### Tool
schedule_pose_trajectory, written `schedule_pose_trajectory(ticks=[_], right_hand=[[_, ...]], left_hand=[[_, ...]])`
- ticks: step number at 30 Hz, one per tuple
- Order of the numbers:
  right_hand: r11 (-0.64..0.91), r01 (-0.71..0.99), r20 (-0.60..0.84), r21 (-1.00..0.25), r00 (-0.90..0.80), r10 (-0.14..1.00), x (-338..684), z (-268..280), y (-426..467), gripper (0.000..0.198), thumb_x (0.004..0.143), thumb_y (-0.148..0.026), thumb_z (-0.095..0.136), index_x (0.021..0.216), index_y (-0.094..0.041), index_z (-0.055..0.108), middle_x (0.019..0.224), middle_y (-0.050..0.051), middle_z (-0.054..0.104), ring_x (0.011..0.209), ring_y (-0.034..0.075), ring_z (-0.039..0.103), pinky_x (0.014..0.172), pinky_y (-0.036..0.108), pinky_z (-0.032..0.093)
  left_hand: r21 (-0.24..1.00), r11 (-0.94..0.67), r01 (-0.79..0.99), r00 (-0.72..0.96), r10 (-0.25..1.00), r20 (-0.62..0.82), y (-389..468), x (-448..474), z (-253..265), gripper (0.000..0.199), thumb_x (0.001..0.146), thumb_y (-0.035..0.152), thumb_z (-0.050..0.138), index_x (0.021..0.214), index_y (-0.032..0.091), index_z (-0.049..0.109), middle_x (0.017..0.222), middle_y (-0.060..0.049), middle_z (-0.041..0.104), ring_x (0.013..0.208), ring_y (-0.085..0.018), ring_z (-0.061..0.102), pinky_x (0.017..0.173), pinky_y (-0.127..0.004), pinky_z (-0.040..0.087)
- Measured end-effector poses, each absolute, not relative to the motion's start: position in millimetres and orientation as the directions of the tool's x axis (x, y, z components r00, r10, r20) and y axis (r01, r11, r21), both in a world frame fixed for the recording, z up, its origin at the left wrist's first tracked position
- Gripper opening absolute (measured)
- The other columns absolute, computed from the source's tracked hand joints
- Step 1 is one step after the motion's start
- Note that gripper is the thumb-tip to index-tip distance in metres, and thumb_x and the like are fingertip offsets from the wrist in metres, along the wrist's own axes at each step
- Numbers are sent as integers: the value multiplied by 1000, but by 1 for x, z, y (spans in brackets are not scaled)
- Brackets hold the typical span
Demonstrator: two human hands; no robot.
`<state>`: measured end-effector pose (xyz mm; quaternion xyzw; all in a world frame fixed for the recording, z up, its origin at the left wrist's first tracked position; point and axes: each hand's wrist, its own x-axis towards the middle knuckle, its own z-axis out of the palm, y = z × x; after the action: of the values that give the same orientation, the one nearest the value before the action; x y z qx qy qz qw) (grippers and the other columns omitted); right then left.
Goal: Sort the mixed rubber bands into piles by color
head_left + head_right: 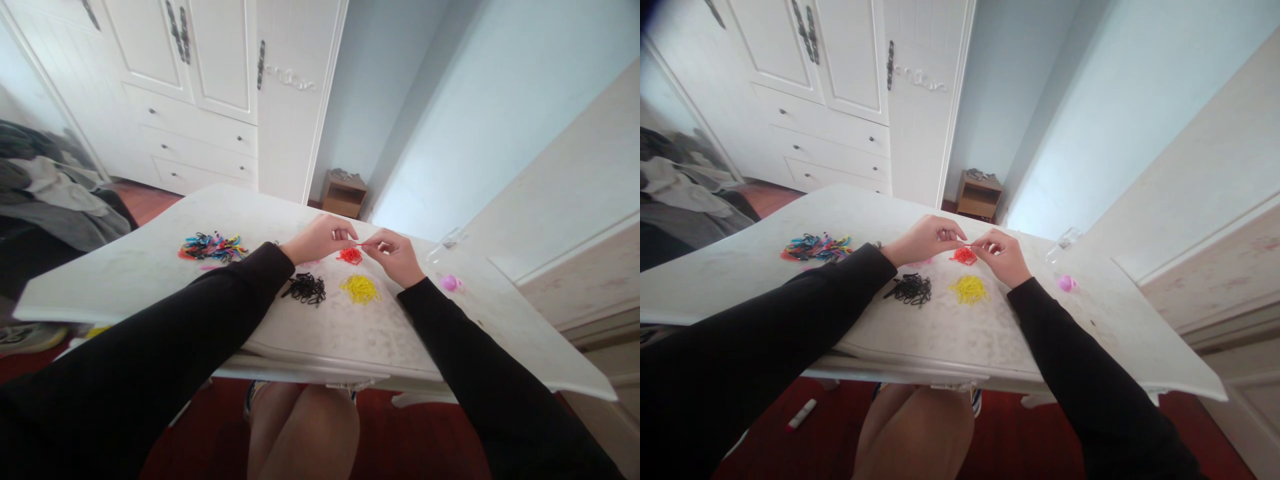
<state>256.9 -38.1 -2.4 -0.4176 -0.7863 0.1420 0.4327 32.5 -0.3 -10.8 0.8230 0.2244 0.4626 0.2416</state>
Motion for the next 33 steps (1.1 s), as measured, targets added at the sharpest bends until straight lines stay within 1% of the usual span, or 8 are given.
schedule_pose_trajectory(ticks=[5, 11, 16, 23, 28, 33], right_hand=[[609, 551, 572, -571, -264, 776, 257, -1, -38, 19, 84, -41, 75, 78, -24, 75, 80, 3, 70, 72, 17, 60, 60, 31, 45], [624, 540, 575, -565, -285, 767, 258, -1, -38, 14, 85, -37, 76, 79, -23, 77, 80, 3, 69, 73, 16, 60, 59, 30, 45], [625, 547, 575, -558, -288, 766, 258, -2, -37, 14, 83, -37, 76, 81, -23, 77, 80, 3, 69, 72, 16, 60, 59, 29, 45], [624, 530, 570, -574, -289, 769, 258, -1, -39, 14, 82, -36, 78, 81, -22, 77, 81, 3, 69, 70, 15, 59, 58, 29, 45], [624, 507, 559, -595, -297, 774, 256, 0, -40, 16, 79, -38, 82, 81, -22, 77, 81, 2, 68, 68, 14, 58, 58, 29, 44], [624, 525, 563, -578, -298, 771, 256, -1, -39, 13, 83, -35, 78, 80, -22, 77, 80, 3, 69, 71, 16, 60, 59, 30, 45]], left_hand=[[598, -785, 163, 516, 584, 626, 0, 32, -12, 7, 81, 17, 72, 84, 16, 78, 69, -1, 71, 64, -12, 62, 63, -24, 47], [598, -785, 160, 488, 590, 644, -4, 33, -8, 4, 81, 13, 72, 81, 16, 75, 68, 0, 69, 65, -11, 61, 66, -24, 47], [602, -785, 142, 499, 582, 642, -5, 33, -7, 7, 81, 9, 70, 78, 14, 74, 66, 0, 68, 64, -10, 61, 64, -22, 48], [630, -765, 132, 506, 599, 621, -3, 34, -9, 7, 81, 9, 69, 79, 14, 73, 66, 0, 68, 62, -10, 60, 63, -22, 48], [619, -772, 145, 492, 599, 632, -3, 34, -10, 6, 81, 11, 70, 78, 14, 72, 65, 0, 67, 63, -10, 60, 63, -22, 47], [604, -779, 171, 494, 598, 631, -2, 34, -11, 5, 81, 11, 70, 79, 15, 73, 66, 0, 67, 65, -11, 61, 64, -22, 46]])
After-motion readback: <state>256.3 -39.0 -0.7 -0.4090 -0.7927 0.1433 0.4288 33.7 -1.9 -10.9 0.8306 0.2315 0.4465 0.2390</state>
